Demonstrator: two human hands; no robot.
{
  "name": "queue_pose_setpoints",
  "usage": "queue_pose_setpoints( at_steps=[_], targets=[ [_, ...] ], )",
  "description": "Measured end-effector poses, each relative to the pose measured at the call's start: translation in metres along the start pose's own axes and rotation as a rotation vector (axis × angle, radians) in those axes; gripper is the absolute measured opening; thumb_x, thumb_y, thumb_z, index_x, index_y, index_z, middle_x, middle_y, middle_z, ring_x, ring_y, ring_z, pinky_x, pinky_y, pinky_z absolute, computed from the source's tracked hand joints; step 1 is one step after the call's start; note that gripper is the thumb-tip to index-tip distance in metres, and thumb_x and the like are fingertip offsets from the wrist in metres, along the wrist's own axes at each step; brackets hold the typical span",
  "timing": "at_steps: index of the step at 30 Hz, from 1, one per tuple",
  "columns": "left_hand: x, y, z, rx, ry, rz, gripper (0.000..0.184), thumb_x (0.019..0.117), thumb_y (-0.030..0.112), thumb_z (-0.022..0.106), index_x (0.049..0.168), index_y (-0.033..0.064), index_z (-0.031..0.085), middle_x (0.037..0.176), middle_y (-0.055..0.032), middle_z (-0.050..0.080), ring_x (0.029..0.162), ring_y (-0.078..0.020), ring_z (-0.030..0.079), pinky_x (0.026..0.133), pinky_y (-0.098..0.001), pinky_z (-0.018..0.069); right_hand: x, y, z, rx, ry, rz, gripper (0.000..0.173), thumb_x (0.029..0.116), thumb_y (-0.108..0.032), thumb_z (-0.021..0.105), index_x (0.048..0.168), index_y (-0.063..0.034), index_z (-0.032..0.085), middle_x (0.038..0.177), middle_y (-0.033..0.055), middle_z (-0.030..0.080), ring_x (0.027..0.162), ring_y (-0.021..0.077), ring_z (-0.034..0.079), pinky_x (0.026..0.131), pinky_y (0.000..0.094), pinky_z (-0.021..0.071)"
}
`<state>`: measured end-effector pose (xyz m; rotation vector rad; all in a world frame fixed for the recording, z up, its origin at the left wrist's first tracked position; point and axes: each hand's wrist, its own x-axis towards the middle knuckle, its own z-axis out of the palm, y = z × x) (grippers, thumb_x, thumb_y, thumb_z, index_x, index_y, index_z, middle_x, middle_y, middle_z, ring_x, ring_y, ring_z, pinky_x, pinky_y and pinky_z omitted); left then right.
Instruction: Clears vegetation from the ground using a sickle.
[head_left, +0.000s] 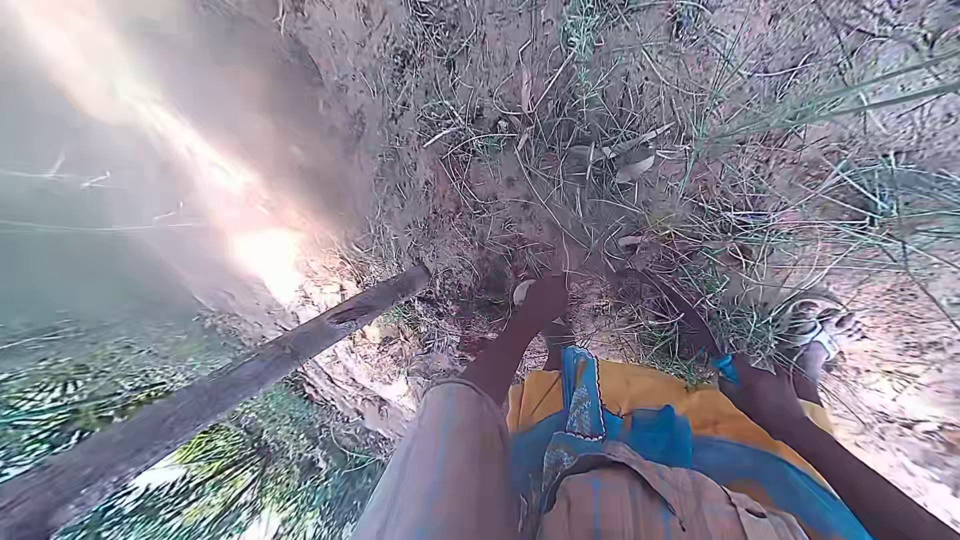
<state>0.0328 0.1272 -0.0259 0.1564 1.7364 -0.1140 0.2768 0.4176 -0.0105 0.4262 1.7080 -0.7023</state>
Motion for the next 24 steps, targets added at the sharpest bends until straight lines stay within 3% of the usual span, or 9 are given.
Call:
queue_pose_setpoints(
  at_steps=[3,5,8,11,14,17,19,21,24],
  targets=[
    [0.013,-0.011,-0.018,0.001,0.307,0.172,0.034,0.1079,0.017,0.051,0.136,0.0007,0.062,0.144,-0.0232,0.058,0.138,-0.043,0.05,0.112,-0.0632,0.0381,-0.021,-0.001,-0.009,0.075,0.224,-0.131,0.043,0.0936,-0.015,0.067,0.124,0.0142,0.06,0.087,0.035,0.068,0.084,0.0554,0.069,0.072,0.0698,0.0498],
    [0.03,0.0,-0.06,0.054,0.43,0.285,0.035,0.1063,0.012,0.052,0.139,0.002,0.06,0.15,-0.0216,0.053,0.146,-0.0428,0.041,0.116,-0.0636,0.0322,-0.013,-0.029,-0.032,0.155,0.36,-0.202,0.045,0.0949,-0.016,0.066,0.125,0.0171,0.058,0.086,0.0355,0.067,0.08,0.0557,0.068,0.071,0.07,0.0497],
    [0.078,0.016,-0.118,0.243,0.453,0.401,0.051,0.1009,0.009,0.058,0.151,0.0145,0.052,0.164,-0.0167,0.037,0.155,-0.0421,0.024,0.12,-0.0708,0.0166,0.015,-0.077,-0.058,0.279,0.521,-0.256,0.048,0.0975,-0.021,0.06,0.127,0.017,0.057,0.088,0.0329,0.068,0.078,0.0493,0.068,0.071,0.0637,0.0516],
    [0.115,0.02,-0.16,0.325,0.448,0.276,0.08,0.0914,0.013,0.073,0.162,0.0224,0.036,0.169,-0.0228,0.022,0.156,-0.0515,0.013,0.113,-0.0842,0.0007,0.034,-0.104,-0.063,0.395,0.59,-0.235,0.043,0.0967,-0.021,0.059,0.122,0.0138,0.058,0.084,0.0286,0.067,0.074,0.0423,0.067,0.069,0.0585,0.0512],
    [0.125,0.013,-0.18,0.231,0.47,0.078,0.091,0.0865,0.011,0.076,0.164,0.0251,0.03,0.167,-0.0291,0.019,0.152,-0.0578,0.015,0.107,-0.0881,0.0126,0.044,-0.106,-0.056,0.457,0.579,-0.229,0.043,0.0972,-0.021,0.06,0.124,0.0121,0.057,0.081,0.0252,0.066,0.07,0.0392,0.066,0.067,0.0583,0.0517],
    [0.116,0.005,-0.175,0.108,0.45,-0.012,0.088,0.0924,0.006,0.067,0.165,0.0105,0.018,0.162,-0.0331,0.028,0.138,-0.0585,0.042,0.099,-0.0743,0.0445,0.051,-0.113,-0.057,0.415,0.592,-0.278,0.04,0.0959,-0.021,0.062,0.119,0.012,0.059,0.077,0.0245,0.064,0.067,0.0404,0.064,0.063,0.059,0.0497],
    [0.109,0.001,-0.162,-0.095,0.493,-0.061,0.078,0.0978,0.005,0.058,0.163,0.0026,0.014,0.149,-0.0314,0.049,0.128,-0.0508,0.057,0.101,-0.0658,0.0488,0.058,-0.128,-0.071,0.376,0.583,-0.318,0.036,0.0968,-0.017,0.063,0.117,0.0123,0.058,0.076,0.0257,0.063,0.067,0.0436,0.064,0.061,0.0609,0.0486],
    [0.105,-0.01,-0.144,-0.203,0.467,-0.113,0.067,0.1034,0.008,0.049,0.162,0.0003,0.017,0.142,-0.0315,0.055,0.128,-0.0476,0.059,0.104,-0.0638,0.0471,0.071,-0.151,-0.09,0.341,0.557,-0.352,0.034,0.0981,-0.017,0.061,0.119,0.0093,0.058,0.076,0.0238,0.063,0.067,0.0427,0.064,0.059,0.0602,0.0483],
    [0.098,-0.011,-0.129,-0.161,0.398,-0.172,0.046,0.1089,0.013,0.036,0.15,-0.0055,0.042,0.141,-0.033,0.056,0.133,-0.0486,0.054,0.107,-0.0658,0.0424,0.103,-0.188,-0.121,0.207,0.49,-0.316,0.039,0.1007,-0.022,0.059,0.126,0.007,0.055,0.092,0.0285,0.068,0.086,0.0492,0.069,0.071,0.0652,0.0502]
  ],
)
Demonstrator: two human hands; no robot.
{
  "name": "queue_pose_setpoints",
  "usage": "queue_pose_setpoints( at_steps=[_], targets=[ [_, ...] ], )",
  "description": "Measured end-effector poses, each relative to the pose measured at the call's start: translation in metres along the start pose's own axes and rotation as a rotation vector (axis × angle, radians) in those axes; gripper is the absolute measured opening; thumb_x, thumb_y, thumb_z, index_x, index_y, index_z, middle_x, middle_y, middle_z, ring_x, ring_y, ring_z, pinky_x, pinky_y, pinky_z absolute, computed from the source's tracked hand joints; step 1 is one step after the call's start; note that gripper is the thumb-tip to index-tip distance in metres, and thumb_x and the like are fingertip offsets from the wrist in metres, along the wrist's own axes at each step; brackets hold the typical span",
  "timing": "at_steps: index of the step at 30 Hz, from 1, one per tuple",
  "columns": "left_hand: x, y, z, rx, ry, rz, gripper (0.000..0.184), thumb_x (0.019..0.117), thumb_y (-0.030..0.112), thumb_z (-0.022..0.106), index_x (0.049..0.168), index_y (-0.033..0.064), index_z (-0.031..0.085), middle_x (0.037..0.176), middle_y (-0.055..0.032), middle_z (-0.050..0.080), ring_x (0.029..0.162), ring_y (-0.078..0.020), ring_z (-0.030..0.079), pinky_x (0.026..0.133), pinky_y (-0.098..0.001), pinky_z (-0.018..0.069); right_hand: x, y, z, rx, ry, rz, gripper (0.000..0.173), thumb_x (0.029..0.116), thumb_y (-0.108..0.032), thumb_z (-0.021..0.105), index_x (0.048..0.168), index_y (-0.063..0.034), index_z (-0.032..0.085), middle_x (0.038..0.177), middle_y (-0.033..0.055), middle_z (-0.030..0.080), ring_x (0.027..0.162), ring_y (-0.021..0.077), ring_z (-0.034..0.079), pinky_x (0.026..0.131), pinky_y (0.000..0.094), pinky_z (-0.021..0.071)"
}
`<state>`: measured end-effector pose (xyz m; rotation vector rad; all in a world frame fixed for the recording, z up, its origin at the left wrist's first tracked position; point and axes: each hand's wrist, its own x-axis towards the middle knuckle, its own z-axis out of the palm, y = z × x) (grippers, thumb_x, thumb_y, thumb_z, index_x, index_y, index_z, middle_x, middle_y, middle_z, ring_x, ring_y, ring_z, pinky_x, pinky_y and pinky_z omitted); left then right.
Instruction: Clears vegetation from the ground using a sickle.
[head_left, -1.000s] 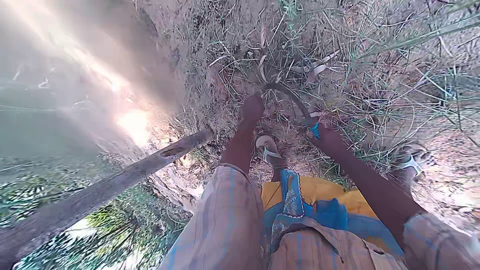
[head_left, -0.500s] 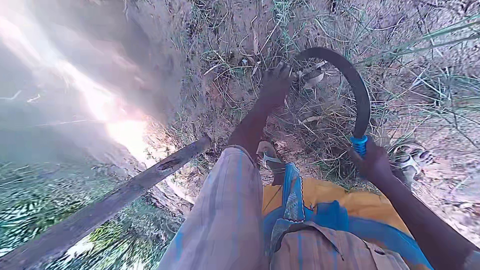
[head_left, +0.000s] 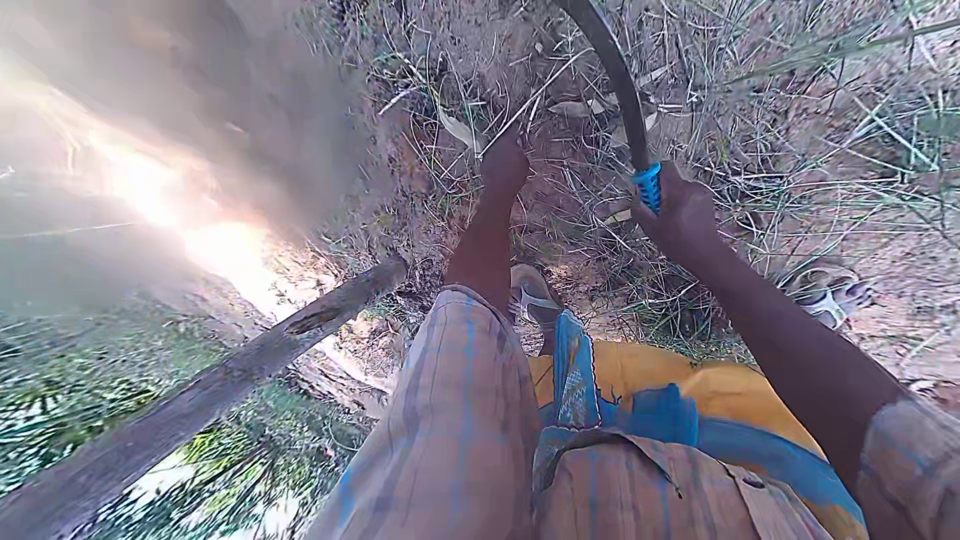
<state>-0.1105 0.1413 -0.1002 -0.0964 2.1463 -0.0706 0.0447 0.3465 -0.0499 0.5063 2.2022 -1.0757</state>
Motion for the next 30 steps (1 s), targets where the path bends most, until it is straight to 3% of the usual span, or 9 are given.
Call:
queue_pose_setpoints(
  at_steps=[3,7,11,14,16,19,22,25,30],
  targets=[
    [-0.007,-0.001,0.012,0.017,0.006,-0.003,0.043,0.1106,0.015,0.033,0.142,-0.006,0.053,0.138,-0.0323,0.059,0.132,-0.0478,0.055,0.107,-0.0651,0.043,0.01,0.023,0.014,-0.171,-0.173,0.142,0.047,0.1026,-0.023,0.059,0.137,0.0067,0.048,0.11,0.0342,0.067,0.105,0.0554,0.066,0.083,0.0704,0.0483],
    [-0.026,-0.024,0.047,-0.059,-0.032,0.063,0.038,0.1101,0.015,0.04,0.139,-0.0034,0.057,0.127,-0.0325,0.064,0.124,-0.049,0.061,0.104,-0.066,0.0455,-0.087,0.118,0.024,-0.29,-0.342,0.29,0.056,0.1048,-0.027,0.057,0.143,0.0111,0.044,0.114,0.0399,0.064,0.108,0.0593,0.063,0.09,0.0718,0.0457],
    [-0.066,-0.046,0.072,-0.023,-0.178,0.0,0.04,0.1094,0.019,0.045,0.138,-0.0073,0.055,0.125,-0.0343,0.064,0.122,-0.0505,0.061,0.101,-0.0659,0.0474,-0.169,0.138,0.007,-0.29,-0.214,0.229,0.054,0.0993,-0.023,0.061,0.137,0.0142,0.052,0.098,0.0381,0.069,0.09,0.0596,0.068,0.076,0.0723,0.0495],
    [-0.075,-0.045,0.057,0.071,-0.094,0.029,0.036,0.1056,0.013,0.05,0.135,-0.0062,0.057,0.136,-0.0308,0.059,0.126,-0.0493,0.058,0.1,-0.0679,0.0468,-0.138,0.103,-0.006,-0.197,-0.125,0.167,0.048,0.0997,-0.022,0.061,0.129,0.0162,0.055,0.094,0.0377,0.067,0.088,0.0588,0.067,0.076,0.0714,0.0486],
    [-0.069,-0.032,0.029,0.094,0.031,0.163,0.046,0.1033,0.02,0.057,0.146,0.0048,0.054,0.154,-0.0271,0.045,0.143,-0.0489,0.042,0.114,-0.073,0.0259,-0.083,0.069,-0.011,-0.099,-0.061,0.084,0.043,0.0992,-0.018,0.064,0.125,0.0146,0.054,0.088,0.0368,0.065,0.083,0.0583,0.066,0.072,0.0721,0.0475],
    [-0.038,0.006,-0.005,0.116,0.141,0.268,0.077,0.1,0.037,0.065,0.165,0.0188,0.027,0.167,-0.0264,0.023,0.152,-0.0532,0.023,0.114,-0.079,0.0154,-0.008,0.011,-0.014,-0.061,0.029,-0.039,0.044,0.0992,-0.019,0.061,0.129,0.0115,0.053,0.094,0.0356,0.066,0.088,0.0567,0.067,0.073,0.071,0.0481],
    [0.012,0.014,-0.008,0.096,0.195,0.118,0.112,0.0843,0.03,0.08,0.168,0.0186,0.007,0.171,-0.0255,0.006,0.156,-0.0535,0.003,0.112,-0.0843,0.0114,0.022,-0.026,-0.008,-0.011,0.055,-0.109,0.045,0.0996,-0.02,0.059,0.132,0.0105,0.051,0.101,0.0329,0.067,0.095,0.0523,0.067,0.079,0.0665,0.0491],
    [0.023,-0.003,-0.006,0.058,0.146,-0.109,0.107,0.0884,0.025,0.076,0.165,0.0027,0.006,0.157,-0.0352,0.036,0.142,-0.0555,0.039,0.106,-0.0689,0.0418,0.018,-0.028,-0.001,0.012,0.059,-0.143,0.043,0.0987,-0.021,0.06,0.129,0.0097,0.054,0.095,0.0281,0.068,0.089,0.0475,0.068,0.076,0.0632,0.05],
    [0.01,-0.033,-0.031,0.09,-0.038,-0.061,0.044,0.1062,0.013,0.044,0.144,-0.0081,0.046,0.14,-0.0341,0.055,0.131,-0.0505,0.055,0.104,-0.0697,0.0432,0.022,-0.034,0.002,-0.012,-0.079,-0.094,0.042,0.1006,-0.021,0.061,0.129,0.009,0.053,0.099,0.0312,0.067,0.094,0.0514,0.068,0.078,0.0669,0.0491]
  ],
)
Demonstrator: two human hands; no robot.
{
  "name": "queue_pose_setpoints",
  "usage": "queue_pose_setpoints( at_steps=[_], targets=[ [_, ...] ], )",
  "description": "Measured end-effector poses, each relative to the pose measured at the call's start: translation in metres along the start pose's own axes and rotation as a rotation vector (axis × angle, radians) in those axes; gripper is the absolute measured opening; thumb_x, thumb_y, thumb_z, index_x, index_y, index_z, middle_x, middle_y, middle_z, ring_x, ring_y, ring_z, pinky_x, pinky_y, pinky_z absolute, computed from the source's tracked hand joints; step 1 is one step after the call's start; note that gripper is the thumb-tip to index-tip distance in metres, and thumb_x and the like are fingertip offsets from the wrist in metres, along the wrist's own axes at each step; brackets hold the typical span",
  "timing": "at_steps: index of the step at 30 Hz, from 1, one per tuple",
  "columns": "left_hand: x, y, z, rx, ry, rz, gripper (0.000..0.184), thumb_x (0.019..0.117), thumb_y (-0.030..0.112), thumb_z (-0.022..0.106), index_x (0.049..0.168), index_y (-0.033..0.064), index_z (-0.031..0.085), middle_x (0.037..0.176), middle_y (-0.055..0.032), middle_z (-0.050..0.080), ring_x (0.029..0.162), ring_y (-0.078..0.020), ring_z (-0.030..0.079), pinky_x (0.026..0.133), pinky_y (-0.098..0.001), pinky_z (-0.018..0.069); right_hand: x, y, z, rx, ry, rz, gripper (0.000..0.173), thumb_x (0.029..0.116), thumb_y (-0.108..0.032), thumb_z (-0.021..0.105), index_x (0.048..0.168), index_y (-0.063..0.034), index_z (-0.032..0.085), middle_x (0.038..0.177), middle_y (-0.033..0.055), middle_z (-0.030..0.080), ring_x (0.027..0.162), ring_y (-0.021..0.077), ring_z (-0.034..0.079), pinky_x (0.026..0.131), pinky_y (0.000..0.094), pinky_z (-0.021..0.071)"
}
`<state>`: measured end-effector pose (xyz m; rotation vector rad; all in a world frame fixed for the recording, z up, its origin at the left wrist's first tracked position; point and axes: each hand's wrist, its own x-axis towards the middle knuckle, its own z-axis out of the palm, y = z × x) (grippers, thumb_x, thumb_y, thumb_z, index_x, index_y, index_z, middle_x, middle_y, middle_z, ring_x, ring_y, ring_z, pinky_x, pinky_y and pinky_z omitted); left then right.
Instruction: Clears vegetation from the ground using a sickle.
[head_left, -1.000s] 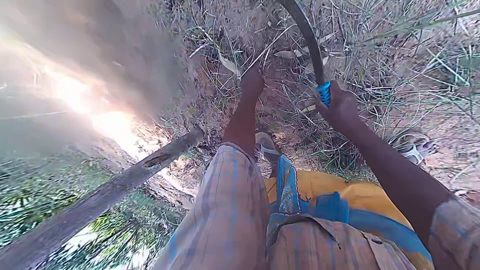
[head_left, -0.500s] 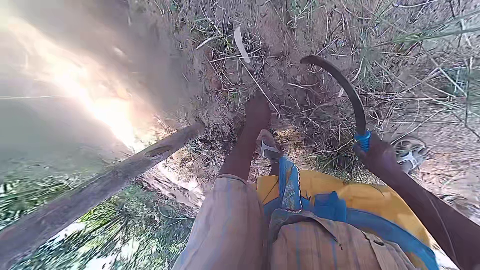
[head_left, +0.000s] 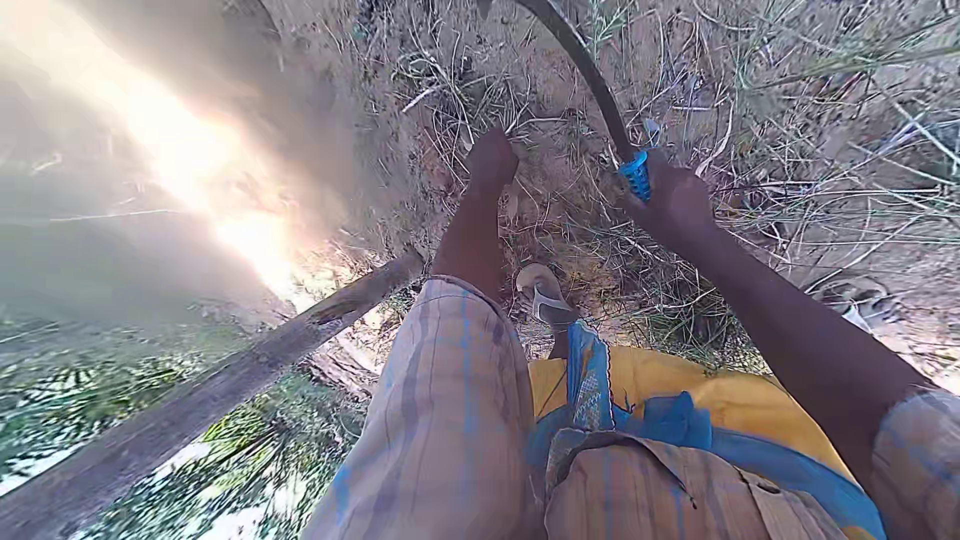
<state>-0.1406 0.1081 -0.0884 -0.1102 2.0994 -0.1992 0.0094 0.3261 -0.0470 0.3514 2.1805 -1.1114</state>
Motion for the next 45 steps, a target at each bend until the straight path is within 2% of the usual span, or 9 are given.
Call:
queue_pose_setpoints(
  at_steps=[6,12,16,24,31,33,39,42,45],
  targets=[
    [-0.002,-0.008,0.011,-0.082,0.032,0.04,0.044,0.1105,0.018,0.036,0.147,-0.0036,0.048,0.14,-0.032,0.057,0.133,-0.0488,0.054,0.107,-0.0676,0.0416,0.021,0.007,0.027,-0.124,-0.248,0.119,0.055,0.1027,-0.024,0.06,0.147,0.0039,0.043,0.119,0.0323,0.066,0.111,0.0527,0.065,0.088,0.0694,0.0478],
    [-0.048,-0.016,0.072,-0.038,-0.151,0.058,0.043,0.1123,0.022,0.038,0.144,-0.0027,0.051,0.129,-0.0332,0.063,0.123,-0.0502,0.061,0.101,-0.068,0.0464,-0.165,0.141,0.047,-0.256,-0.421,0.428,0.058,0.1031,-0.023,0.058,0.15,0.0075,0.041,0.116,0.0375,0.066,0.108,0.0571,0.065,0.089,0.0705,0.0474],
    [-0.088,-0.012,0.116,-0.016,-0.32,0.078,0.037,0.1092,0.018,0.044,0.137,-0.0029,0.058,0.126,-0.0317,0.065,0.121,-0.0496,0.062,0.099,-0.0676,0.0479,-0.246,0.167,0.027,-0.262,-0.292,0.354,0.04,0.0946,-0.012,0.067,0.125,0.0139,0.06,0.095,0.0359,0.069,0.088,0.0574,0.069,0.075,0.0722,0.0499],
    [-0.123,-0.005,0.163,-0.111,-0.367,0.016,0.04,0.1109,0.024,0.044,0.141,-0.0004,0.056,0.128,-0.0304,0.064,0.122,-0.0481,0.062,0.1,-0.0672,0.0479,-0.029,0.044,0.022,-0.129,-0.161,0.085,0.044,0.1006,-0.02,0.064,0.133,0.0079,0.052,0.101,0.0335,0.068,0.096,0.0552,0.068,0.077,0.07,0.0497],
    [-0.172,-0.012,0.195,-0.095,-0.684,0.055,0.056,0.1088,0.031,0.048,0.154,-0.0008,0.04,0.155,-0.0274,0.044,0.142,-0.0439,0.046,0.115,-0.0633,0.0364,-0.172,0.164,0.035,-0.288,-0.433,0.406,0.057,0.1033,-0.024,0.058,0.15,0.0058,0.044,0.118,0.0369,0.066,0.11,0.0576,0.064,0.092,0.0717,0.0455],
    [-0.164,-0.017,0.168,-0.256,-0.594,0.102,0.069,0.1026,0.035,0.062,0.157,0.0022,0.036,0.153,-0.0287,0.046,0.139,-0.0452,0.048,0.114,-0.0655,0.0355,-0.217,0.191,0.023,-0.3,-0.314,0.346,0.048,0.098,-0.02,0.062,0.135,0.0101,0.056,0.102,0.0377,0.069,0.096,0.0601,0.067,0.082,0.0745,0.0474],
    [-0.081,0.027,0.069,-0.608,0.221,-0.072,0.063,0.1081,0.043,0.048,0.153,-0.0011,0.04,0.147,-0.0278,0.052,0.132,-0.0403,0.056,0.108,-0.0559,0.0451,-0.212,0.166,0.008,-0.185,0.042,0.131,0.045,0.0943,-0.021,0.06,0.119,0.0164,0.06,0.083,0.0333,0.068,0.073,0.0535,0.068,0.064,0.067,0.0508],
    [-0.025,0.042,0.068,-0.74,0.144,-0.256,0.079,0.1066,0.053,0.047,0.159,-0.0025,0.024,0.15,-0.0295,0.046,0.13,-0.0372,0.057,0.106,-0.0507,0.05,-0.159,0.129,0.011,-0.083,0.111,0.092,0.038,0.0964,-0.018,0.062,0.115,0.0151,0.059,0.082,0.0329,0.066,0.074,0.0529,0.067,0.066,0.0664,0.0495],
    [-0.016,0.046,0.063,-0.647,0.131,-0.227,0.055,0.1144,0.029,0.023,0.144,-0.011,0.045,0.137,-0.0296,0.057,0.121,-0.036,0.062,0.103,-0.0499,0.0483,-0.104,0.089,0.011,-0.026,0.065,0.057,0.037,0.0983,-0.018,0.064,0.119,0.0124,0.058,0.083,0.0316,0.065,0.075,0.0524,0.067,0.064,0.0673,0.0494]
  ],
)
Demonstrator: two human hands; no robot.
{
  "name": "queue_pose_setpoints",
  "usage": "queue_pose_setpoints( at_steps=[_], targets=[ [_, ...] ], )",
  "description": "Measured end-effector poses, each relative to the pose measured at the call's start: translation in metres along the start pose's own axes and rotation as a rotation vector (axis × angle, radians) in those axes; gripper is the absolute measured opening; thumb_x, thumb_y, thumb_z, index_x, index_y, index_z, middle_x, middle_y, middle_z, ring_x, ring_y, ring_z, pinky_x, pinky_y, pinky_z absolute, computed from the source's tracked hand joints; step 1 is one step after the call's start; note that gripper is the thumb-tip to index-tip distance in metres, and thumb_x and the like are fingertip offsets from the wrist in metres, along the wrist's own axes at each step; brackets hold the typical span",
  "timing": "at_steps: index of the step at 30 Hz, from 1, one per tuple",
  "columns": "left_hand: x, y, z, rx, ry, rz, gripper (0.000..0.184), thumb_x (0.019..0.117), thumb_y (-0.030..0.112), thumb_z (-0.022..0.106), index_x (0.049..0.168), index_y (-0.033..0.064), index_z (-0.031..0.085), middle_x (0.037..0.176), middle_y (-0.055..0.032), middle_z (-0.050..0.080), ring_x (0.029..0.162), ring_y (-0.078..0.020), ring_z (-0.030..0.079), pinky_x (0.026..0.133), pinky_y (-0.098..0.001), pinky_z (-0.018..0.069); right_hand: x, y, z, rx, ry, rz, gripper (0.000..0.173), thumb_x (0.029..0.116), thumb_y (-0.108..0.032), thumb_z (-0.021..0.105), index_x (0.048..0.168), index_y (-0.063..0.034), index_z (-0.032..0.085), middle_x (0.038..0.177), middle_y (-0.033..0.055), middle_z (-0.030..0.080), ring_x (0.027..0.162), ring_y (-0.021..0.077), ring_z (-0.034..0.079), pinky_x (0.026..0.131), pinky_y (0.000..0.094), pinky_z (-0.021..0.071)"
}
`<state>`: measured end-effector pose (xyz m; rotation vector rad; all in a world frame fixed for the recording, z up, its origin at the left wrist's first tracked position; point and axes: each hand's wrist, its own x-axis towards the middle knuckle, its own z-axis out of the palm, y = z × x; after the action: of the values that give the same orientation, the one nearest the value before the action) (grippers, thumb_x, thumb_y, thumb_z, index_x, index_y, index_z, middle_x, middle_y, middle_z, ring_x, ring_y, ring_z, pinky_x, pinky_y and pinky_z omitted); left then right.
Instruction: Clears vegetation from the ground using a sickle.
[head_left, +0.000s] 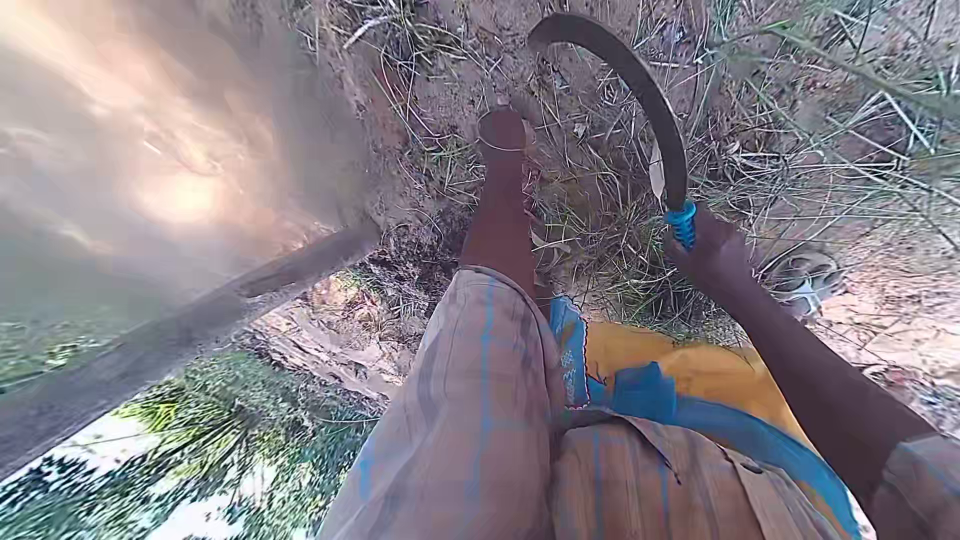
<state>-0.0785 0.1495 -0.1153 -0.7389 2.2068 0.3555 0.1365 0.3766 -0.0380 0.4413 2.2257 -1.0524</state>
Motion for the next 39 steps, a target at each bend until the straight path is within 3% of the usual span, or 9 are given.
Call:
queue_pose_setpoints(
  at_steps=[7,12,16,20,26,29,34,36,39],
  targets=[
    [0.012,-0.046,-0.051,-0.132,0.18,0.073,0.045,0.1135,0.023,0.029,0.138,-0.0027,0.057,0.126,-0.0202,0.066,0.114,-0.0273,0.064,0.101,-0.0452,0.0479,0.087,-0.06,0.035,-0.02,-0.384,0.097,0.048,0.1002,-0.022,0.064,0.137,0.0048,0.05,0.113,0.0324,0.066,0.107,0.0519,0.065,0.086,0.0685,0.048],
    [-0.005,-0.06,-0.056,-0.157,0.249,0.083,0.038,0.1101,0.016,0.033,0.124,-0.0048,0.061,0.106,-0.0143,0.069,0.099,-0.0214,0.065,0.093,-0.0409,0.0499,0.007,0.003,0.032,-0.026,-0.409,0.229,0.044,0.1017,-0.019,0.063,0.134,0.009,0.051,0.101,0.0346,0.065,0.097,0.0543,0.065,0.081,0.0701,0.0479],
    [-0.032,-0.099,-0.069,0.194,0.275,0.087,0.048,0.1124,0.024,0.025,0.141,0.0005,0.056,0.144,-0.0229,0.057,0.132,-0.037,0.057,0.108,-0.0556,0.0436,-0.081,0.039,0.014,-0.078,-0.333,0.18,0.047,0.099,-0.023,0.06,0.129,0.013,0.057,0.092,0.0338,0.068,0.087,0.052,0.068,0.076,0.0663,0.0493],
    [-0.027,-0.106,-0.068,0.239,0.254,0.115,0.073,0.1077,0.044,0.045,0.165,0.0077,0.019,0.166,-0.0254,0.027,0.145,-0.0428,0.042,0.112,-0.058,0.0395,-0.018,-0.012,0.02,0.053,-0.281,0.012,0.041,0.0988,-0.017,0.065,0.128,0.0097,0.056,0.083,0.0283,0.066,0.075,0.0471,0.066,0.067,0.0645,0.0505],
    [-0.013,-0.081,-0.068,0.432,0.095,-0.038,0.049,0.1112,0.027,0.032,0.134,-0.0082,0.057,0.138,-0.0314,0.058,0.133,-0.0453,0.055,0.106,-0.0646,0.0422,0.093,-0.093,0.066,0.004,-0.463,-0.061,0.046,0.0998,-0.02,0.062,0.138,0.0029,0.051,0.118,0.028,0.065,0.111,0.0465,0.064,0.09,0.0651,0.0475],
    [-0.004,-0.105,-0.082,0.245,0.113,0.011,0.048,0.1121,0.025,0.031,0.132,-0.0102,0.058,0.135,-0.0308,0.059,0.132,-0.0392,0.056,0.111,-0.0551,0.0402,0.075,-0.077,0.073,-0.007,-0.478,0.036,0.055,0.1012,-0.021,0.062,0.147,0.0022,0.044,0.12,0.0307,0.065,0.111,0.0499,0.064,0.09,0.0671,0.0483],
    [-0.016,-0.143,-0.075,0.096,0.026,0.088,0.045,0.1127,0.026,0.033,0.114,-0.0089,0.061,0.097,-0.0189,0.06,0.086,-0.0259,0.057,0.084,-0.0463,0.0465,-0.031,0.03,0.038,-0.164,-0.54,0.132,0.04,0.1014,-0.02,0.062,0.128,0.0086,0.054,0.097,0.0333,0.066,0.094,0.0542,0.066,0.077,0.0694,0.0482],
    [-0.034,-0.139,-0.073,0.231,0.034,0.121,0.047,0.1131,0.024,0.031,0.123,-0.0104,0.061,0.116,-0.0304,0.064,0.11,-0.0419,0.063,0.098,-0.0601,0.045,-0.085,0.061,0.018,-0.188,-0.539,0.175,0.042,0.101,-0.021,0.059,0.129,0.0101,0.056,0.097,0.0348,0.067,0.094,0.0556,0.067,0.078,0.0695,0.0478],
    [-0.046,-0.124,-0.067,0.262,0.261,0.401,0.048,0.1097,0.031,0.04,0.14,-0.003,0.055,0.146,-0.033,0.048,0.134,-0.0455,0.05,0.111,-0.0544,0.0403,-0.116,0.061,0.009,-0.125,-0.347,0.137,0.042,0.0963,-0.019,0.06,0.123,0.0134,0.06,0.086,0.033,0.068,0.08,0.0533,0.068,0.07,0.0667,0.0494]
  ],
)
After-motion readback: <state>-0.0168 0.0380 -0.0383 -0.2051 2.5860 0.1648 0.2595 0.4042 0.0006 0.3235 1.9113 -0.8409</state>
